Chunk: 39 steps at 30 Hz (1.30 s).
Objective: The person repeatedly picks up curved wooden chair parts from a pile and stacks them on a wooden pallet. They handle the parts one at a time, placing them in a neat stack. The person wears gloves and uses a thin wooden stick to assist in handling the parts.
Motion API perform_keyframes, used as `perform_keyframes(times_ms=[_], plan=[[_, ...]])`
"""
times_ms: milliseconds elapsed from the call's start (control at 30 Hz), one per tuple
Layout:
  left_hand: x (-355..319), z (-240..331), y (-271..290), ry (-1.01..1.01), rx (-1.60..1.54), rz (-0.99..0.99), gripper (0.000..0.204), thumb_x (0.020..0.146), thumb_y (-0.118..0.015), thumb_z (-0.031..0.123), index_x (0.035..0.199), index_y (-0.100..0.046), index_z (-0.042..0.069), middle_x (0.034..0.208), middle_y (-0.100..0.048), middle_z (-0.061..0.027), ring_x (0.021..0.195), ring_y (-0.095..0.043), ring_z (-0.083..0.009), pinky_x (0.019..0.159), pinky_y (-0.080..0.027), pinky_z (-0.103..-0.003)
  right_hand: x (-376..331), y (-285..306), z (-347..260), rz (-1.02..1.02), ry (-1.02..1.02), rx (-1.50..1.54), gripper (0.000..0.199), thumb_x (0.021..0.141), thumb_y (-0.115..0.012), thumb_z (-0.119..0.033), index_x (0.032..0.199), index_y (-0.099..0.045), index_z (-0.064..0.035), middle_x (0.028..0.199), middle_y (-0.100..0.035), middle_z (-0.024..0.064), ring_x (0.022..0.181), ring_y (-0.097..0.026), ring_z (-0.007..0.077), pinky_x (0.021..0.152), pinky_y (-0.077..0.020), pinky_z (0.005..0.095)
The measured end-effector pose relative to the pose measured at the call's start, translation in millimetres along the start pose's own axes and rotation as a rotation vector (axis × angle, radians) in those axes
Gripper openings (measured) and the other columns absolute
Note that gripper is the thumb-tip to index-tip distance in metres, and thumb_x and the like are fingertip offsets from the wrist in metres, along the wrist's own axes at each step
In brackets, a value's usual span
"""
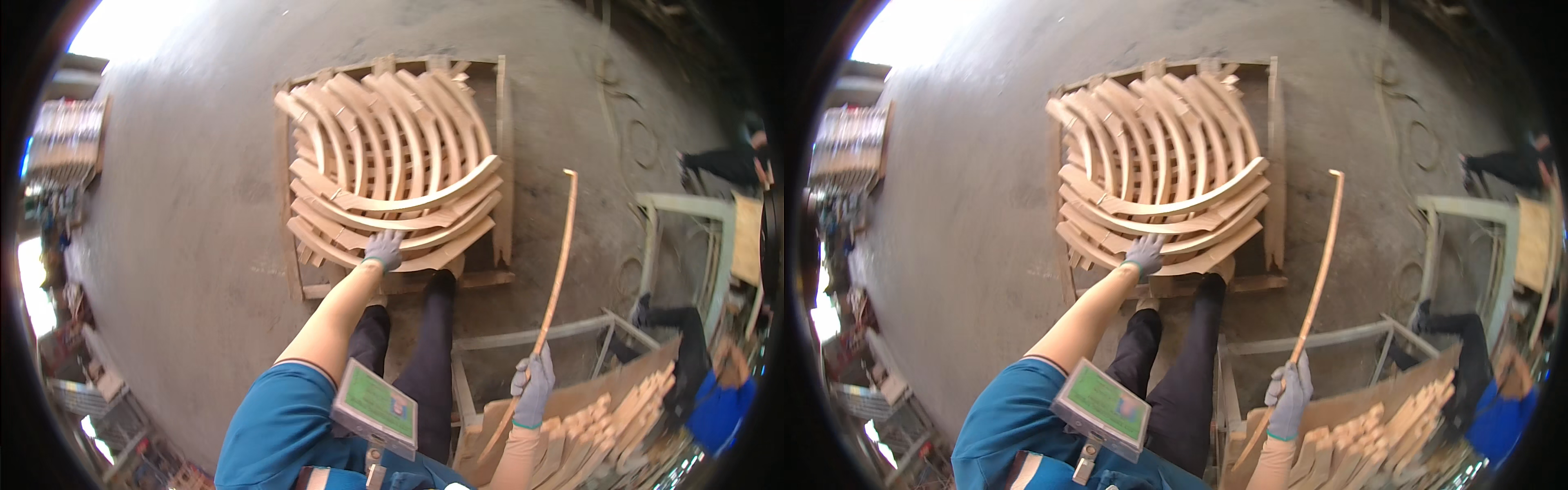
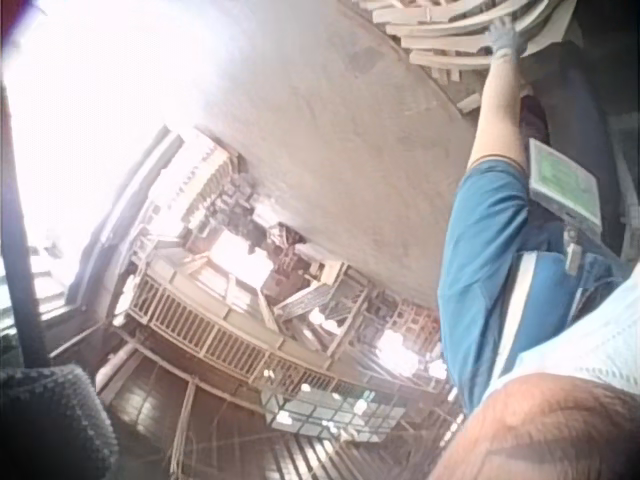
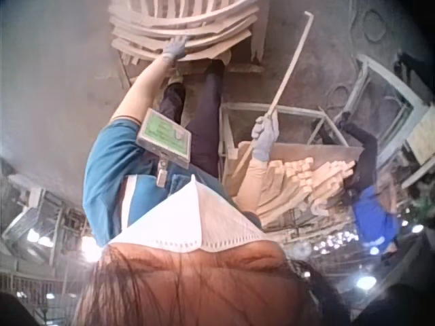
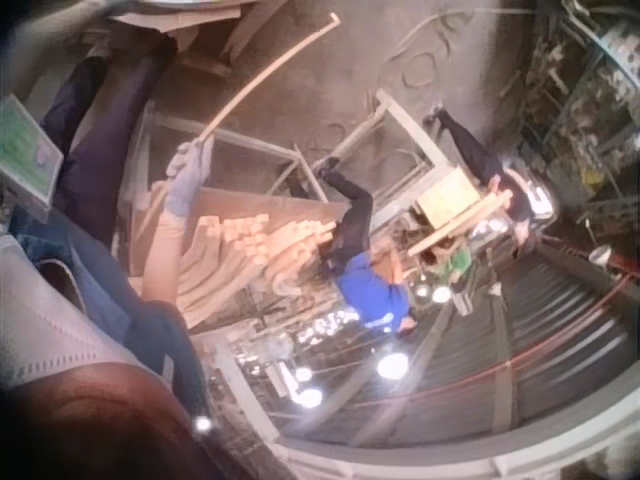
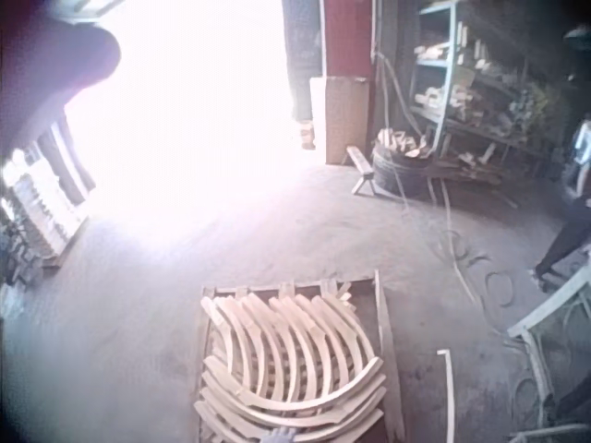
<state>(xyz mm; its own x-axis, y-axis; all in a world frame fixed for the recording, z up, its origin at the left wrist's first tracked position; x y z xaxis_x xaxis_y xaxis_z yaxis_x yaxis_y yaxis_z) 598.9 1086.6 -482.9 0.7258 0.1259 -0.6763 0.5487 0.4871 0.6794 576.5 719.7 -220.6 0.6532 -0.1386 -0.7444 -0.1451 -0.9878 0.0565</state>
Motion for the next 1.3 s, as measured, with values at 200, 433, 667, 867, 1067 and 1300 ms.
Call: perform_keyframes(times_ms=[200,433,667,867,1067,1300], plan=[[-130.4,18.6,-26.8,-0.236,-0.126,-0.032,0.045,0.084,-0.05,0.03,0.123,-0.052,0.008,0.13,-0.051,-0.019,0.124,-0.046,-0.0326,0.101,-0.039,-0.04,-107.4,18.2,12.4,0.017,0.042,0.205,0.019,0.092,-0.047,-0.011,0.111,-0.051,-0.0116,0.07,-0.05,-0.0005,0.042,-0.037,0.0019,0.034,-0.0286,0.0173],[-254.7,42.5,-30.2,-0.471,0.218,-0.236,0.037,0.082,-0.051,0.026,0.112,-0.058,0.004,0.119,-0.058,-0.0193,0.107,-0.055,-0.0383,0.091,-0.046,-0.046,-219.9,102.4,26.6,0.083,0.359,0.351,0.047,0.096,-0.053,-0.021,0.139,-0.042,-0.0089,0.073,-0.053,-0.0008,0.05,-0.045,0.0025,0.039,-0.0383,0.0169],[-291.2,80.7,-28.7,-1.081,0.789,-0.104,0.014,0.08,-0.055,0.015,0.076,-0.067,0.008,0.091,-0.064,-0.0133,0.089,-0.061,-0.0305,0.078,-0.051,-0.041,-299.4,194.9,71.9,0.323,0.505,0.568,0.053,0.095,-0.055,-0.02,0.142,-0.035,-0.0048,0.076,-0.055,-0.0005,0.051,-0.047,0.0026,0.04,-0.0386,0.0174],[-307.6,230.9,13.4,-1.107,0.12,0.196,0.018,0.088,-0.048,0.017,0.079,-0.057,0.004,0.075,-0.061,-0.0186,0.068,-0.058,-0.035,0.06,-0.046,-0.042,-356.6,286.1,116.5,0.567,0.579,0.713,0.05,0.094,-0.057,-0.021,0.14,-0.041,-0.0088,0.07,-0.053,-0.0019,0.048,-0.045,0.0032,0.039,-0.0376,0.0184],[-391.7,456.5,-75.7,-0.909,-0.662,-0.399,0.029,0.089,-0.059,0.012,0.115,-0.059,-0.002,0.101,-0.062,-0.0088,0.082,-0.061,-0.0141,0.071,-0.054,-0.026,-430.5,396.5,163.8,1.058,1.036,0.439,0.054,0.094,-0.054,-0.01,0.145,-0.033,-0.0121,0.072,-0.051,-0.0014,0.049,-0.044,0.0034,0.04,-0.0381,0.0195],[-613.9,660.4,-294.4,-0.983,-0.51,-0.904,0.037,0.089,-0.063,0.013,0.122,-0.054,0.0,0.104,-0.062,-0.0105,0.089,-0.063,-0.016,0.073,-0.057,-0.028,-507.7,545.7,230.4,1.325,0.791,0.765,0.04,0.095,-0.049,-0.009,0.134,-0.045,-0.0056,0.072,-0.05,-0.0019,0.049,-0.037,0.0004,0.042,-0.0309,0.017]])
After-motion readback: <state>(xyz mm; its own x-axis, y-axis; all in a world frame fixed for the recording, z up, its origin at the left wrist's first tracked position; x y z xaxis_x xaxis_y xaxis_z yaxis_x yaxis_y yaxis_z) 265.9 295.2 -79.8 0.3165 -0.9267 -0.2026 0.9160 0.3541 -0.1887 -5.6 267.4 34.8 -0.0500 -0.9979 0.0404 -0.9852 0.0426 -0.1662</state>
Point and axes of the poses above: each hand's wrist, its own x-axis towards the middle knuckle, its own y-axis out of the back of the hand, z = x × y, the point moved 9 cm from there along x, towards the middle knuckle
